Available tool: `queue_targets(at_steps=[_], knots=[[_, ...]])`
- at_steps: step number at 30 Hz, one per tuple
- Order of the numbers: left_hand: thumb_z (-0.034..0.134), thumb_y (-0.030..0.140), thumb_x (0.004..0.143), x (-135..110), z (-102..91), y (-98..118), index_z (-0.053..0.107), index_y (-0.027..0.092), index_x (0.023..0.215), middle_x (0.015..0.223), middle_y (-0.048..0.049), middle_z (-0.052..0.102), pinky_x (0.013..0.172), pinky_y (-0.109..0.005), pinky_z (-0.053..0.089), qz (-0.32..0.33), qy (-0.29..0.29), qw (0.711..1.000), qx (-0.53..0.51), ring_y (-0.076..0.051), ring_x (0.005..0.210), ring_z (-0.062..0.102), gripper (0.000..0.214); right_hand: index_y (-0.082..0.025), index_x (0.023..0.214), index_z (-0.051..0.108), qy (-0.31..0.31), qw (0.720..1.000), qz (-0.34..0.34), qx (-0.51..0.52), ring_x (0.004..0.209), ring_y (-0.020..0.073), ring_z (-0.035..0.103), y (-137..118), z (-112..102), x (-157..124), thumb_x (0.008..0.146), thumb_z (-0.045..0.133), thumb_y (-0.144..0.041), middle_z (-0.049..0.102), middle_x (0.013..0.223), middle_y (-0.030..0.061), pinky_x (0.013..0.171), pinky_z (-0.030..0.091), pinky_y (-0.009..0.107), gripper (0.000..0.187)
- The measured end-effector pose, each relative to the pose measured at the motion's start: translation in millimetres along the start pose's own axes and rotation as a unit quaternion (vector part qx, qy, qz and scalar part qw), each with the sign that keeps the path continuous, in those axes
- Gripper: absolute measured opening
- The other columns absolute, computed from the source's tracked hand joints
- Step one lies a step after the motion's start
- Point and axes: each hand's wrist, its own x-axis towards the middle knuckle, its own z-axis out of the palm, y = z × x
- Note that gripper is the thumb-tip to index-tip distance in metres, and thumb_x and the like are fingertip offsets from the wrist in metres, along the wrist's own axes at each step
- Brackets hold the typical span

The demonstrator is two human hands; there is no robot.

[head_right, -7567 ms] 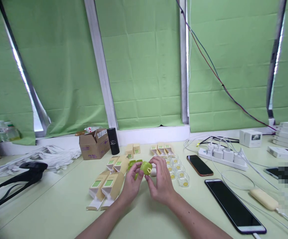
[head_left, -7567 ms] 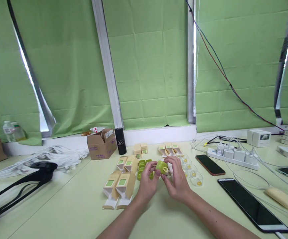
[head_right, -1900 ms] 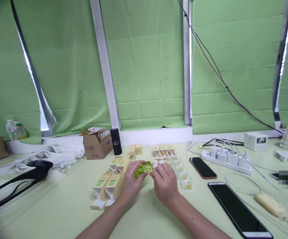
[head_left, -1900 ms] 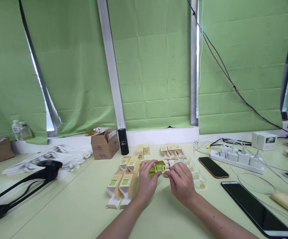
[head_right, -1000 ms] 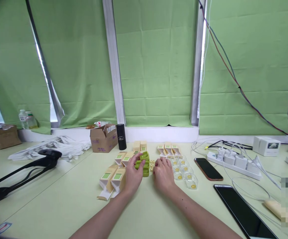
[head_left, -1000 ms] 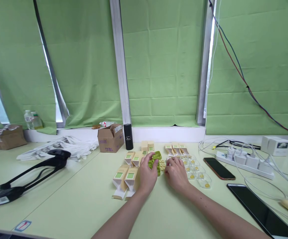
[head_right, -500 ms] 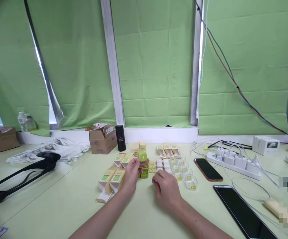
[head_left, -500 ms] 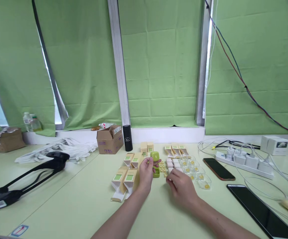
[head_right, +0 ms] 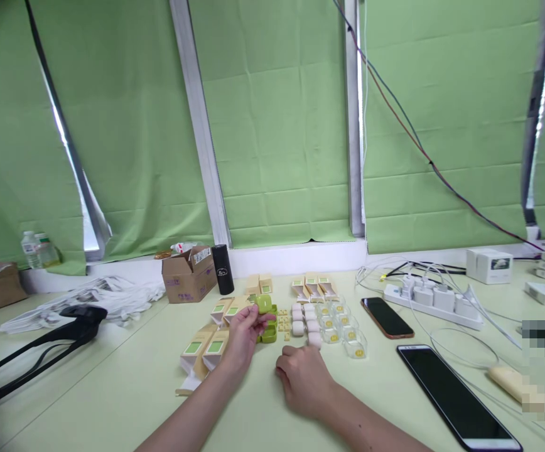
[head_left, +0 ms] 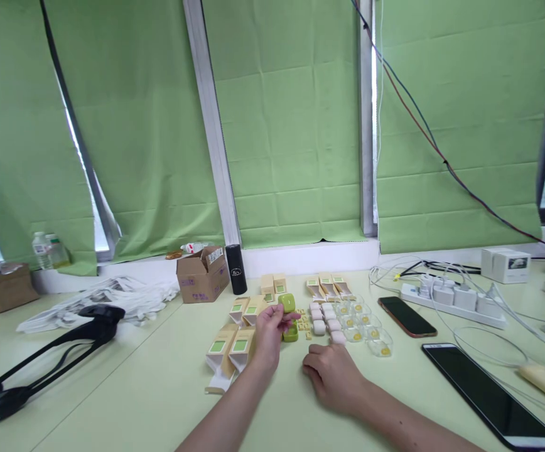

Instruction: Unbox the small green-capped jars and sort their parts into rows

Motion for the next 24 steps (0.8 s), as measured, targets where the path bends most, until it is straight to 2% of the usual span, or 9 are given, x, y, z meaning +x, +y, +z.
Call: queue_targets(at_steps=[4, 7, 9, 12, 14, 16, 19, 24], knots=[[0.075, 0.054, 0.082, -3, 5.4, 12, 0.060, 0.018, 0.079, 0.072, -0.0055, 0.075, 0.062, -0.026, 0.045, 0.115, -0.010, 0.980, 0.162, -0.016, 0.064, 0.065, 0.039, -0.019, 0.084, 0.072, -0.028, 0.997, 0.060, -0.043, 0.074, 0.0184, 0.068, -1, -4, 1, 0.089, 0.055, -0.016, 0.076, 0.087, 0.0052, 0.062, 0.029, 0.030, 0.019], [0.064, 0.048, 0.092, -8, 12.4, 25, 0.065, 0.019, 0.079, 0.077, -0.0041, 0.075, 0.065, -0.028, 0.045, 0.182, -0.032, 0.928, 0.322, -0.017, 0.069, 0.065, 0.032, -0.018, 0.085, 0.072, -0.042, 0.992, 0.103, -0.067, 0.077, 0.0217, 0.070, -3, -7, 3, 0.084, 0.058, -0.013, 0.077, 0.088, 0.0080, 0.060, 0.028, 0.030, 0.015], [0.060, 0.040, 0.095, -12, 14.8, 34, 0.069, 0.020, 0.078, 0.078, -0.0029, 0.074, 0.067, -0.029, 0.044, 0.216, -0.053, 0.872, 0.436, -0.018, 0.072, 0.064, 0.027, -0.018, 0.088, 0.072, -0.051, 0.988, 0.122, -0.075, 0.079, 0.0235, 0.071, -3, -9, 5, 0.082, 0.059, -0.010, 0.078, 0.089, 0.0092, 0.059, 0.029, 0.029, 0.017], [0.061, 0.027, 0.093, -16, 10.1, 44, 0.074, 0.022, 0.079, 0.076, -0.0031, 0.073, 0.070, -0.030, 0.041, 0.245, -0.124, 0.748, 0.604, -0.020, 0.077, 0.063, 0.020, -0.018, 0.091, 0.072, -0.062, 0.985, 0.139, -0.080, 0.080, 0.0249, 0.072, -5, -10, 6, 0.080, 0.058, -0.008, 0.078, 0.090, 0.0108, 0.059, 0.030, 0.029, 0.020], [0.060, 0.022, 0.093, -19, 1.1, 46, 0.075, 0.023, 0.077, 0.074, -0.0047, 0.072, 0.066, -0.031, 0.038, 0.248, -0.176, 0.664, 0.684, -0.022, 0.079, 0.062, 0.022, -0.018, 0.091, 0.072, -0.067, 0.984, 0.144, -0.081, 0.080, 0.0253, 0.073, -5, -10, 6, 0.080, 0.058, -0.007, 0.078, 0.090, 0.0118, 0.059, 0.031, 0.029, 0.021], [0.059, 0.022, 0.093, -23, -9.9, 43, 0.074, 0.022, 0.073, 0.072, -0.0064, 0.072, 0.065, -0.031, 0.037, 0.245, -0.209, 0.607, 0.726, -0.024, 0.082, 0.062, 0.025, -0.017, 0.092, 0.071, -0.067, 0.984, 0.145, -0.080, 0.080, 0.0255, 0.073, -4, -9, 6, 0.080, 0.058, -0.007, 0.078, 0.089, 0.0122, 0.059, 0.031, 0.029, 0.021], [0.059, 0.024, 0.094, -30, -23.5, 36, 0.073, 0.022, 0.072, 0.074, -0.0065, 0.072, 0.066, -0.033, 0.037, 0.231, -0.227, 0.580, 0.748, -0.024, 0.080, 0.062, 0.026, -0.017, 0.094, 0.070, -0.067, 0.984, 0.147, -0.077, 0.081, 0.0263, 0.073, -3, -7, 6, 0.081, 0.059, -0.007, 0.078, 0.090, 0.0123, 0.060, 0.031, 0.029, 0.020], [0.058, 0.029, 0.095, -34, -29.2, 27, 0.075, 0.022, 0.072, 0.075, -0.0074, 0.073, 0.065, -0.033, 0.037, 0.176, -0.249, 0.567, 0.765, -0.024, 0.082, 0.063, 0.029, -0.017, 0.096, 0.069, -0.077, 0.982, 0.152, -0.075, 0.082, 0.0261, 0.073, -3, -9, 7, 0.082, 0.058, -0.007, 0.077, 0.091, 0.0127, 0.061, 0.033, 0.029, 0.021]])
